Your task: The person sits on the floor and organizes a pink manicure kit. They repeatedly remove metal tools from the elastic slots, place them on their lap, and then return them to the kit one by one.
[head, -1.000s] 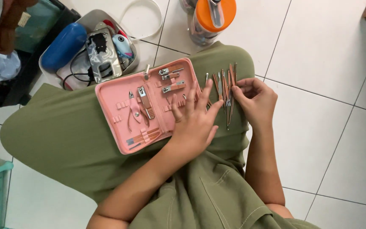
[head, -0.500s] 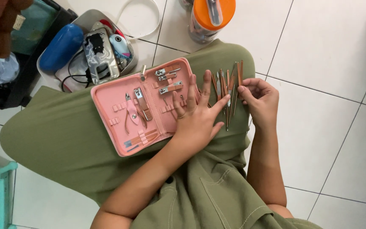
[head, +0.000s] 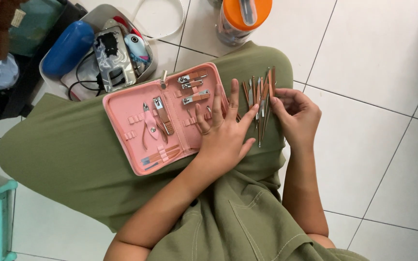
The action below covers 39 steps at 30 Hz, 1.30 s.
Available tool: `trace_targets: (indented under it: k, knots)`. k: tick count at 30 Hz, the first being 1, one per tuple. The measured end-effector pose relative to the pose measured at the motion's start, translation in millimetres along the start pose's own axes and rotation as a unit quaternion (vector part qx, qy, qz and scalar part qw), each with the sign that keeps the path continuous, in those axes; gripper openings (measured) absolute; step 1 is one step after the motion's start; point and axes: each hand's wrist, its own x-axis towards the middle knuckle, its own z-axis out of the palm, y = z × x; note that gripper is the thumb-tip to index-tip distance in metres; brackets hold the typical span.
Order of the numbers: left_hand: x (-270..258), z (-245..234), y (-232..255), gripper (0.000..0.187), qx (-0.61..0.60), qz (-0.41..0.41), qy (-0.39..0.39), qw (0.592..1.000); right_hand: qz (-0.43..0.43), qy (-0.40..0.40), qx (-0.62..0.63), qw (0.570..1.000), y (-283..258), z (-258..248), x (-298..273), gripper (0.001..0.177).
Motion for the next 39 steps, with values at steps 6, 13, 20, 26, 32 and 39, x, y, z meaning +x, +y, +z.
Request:
trace_targets:
  k: [6,13,20,26,32,39]
  knots:
    - [0,1,1,0.080,-0.008,-0.008,-0.005,1.000,-0.005,-0.004,0.030,1.000,-2,2,-2,0.021]
    - [6,9,6,0.078,0.000,0.001,-0.001,1.000,-0.048,-0.014,-0.031,0.998,-5,1,-4,0.033]
    - [1,8,6,0.081,0.019,0.005,0.010,1.000,-0.041,-0.029,0.017,0.999,-3,-2,-5,0.022]
    - [-1,6,4,0.081,0.009,0.003,0.005,1.000,-0.152,-0.029,-0.131,0.979,-9,1,-18,0.019]
    - [-3,2,4,0.079,-0.004,0.004,0.002,1.000,-0.164,0.017,-0.180,0.970,-12,13,-17,0.022]
    - [-7,-7,2,0.076,-0.026,-0.008,0.001,1.000,-0.146,0.015,-0.191,0.971,-15,16,-10,0.014]
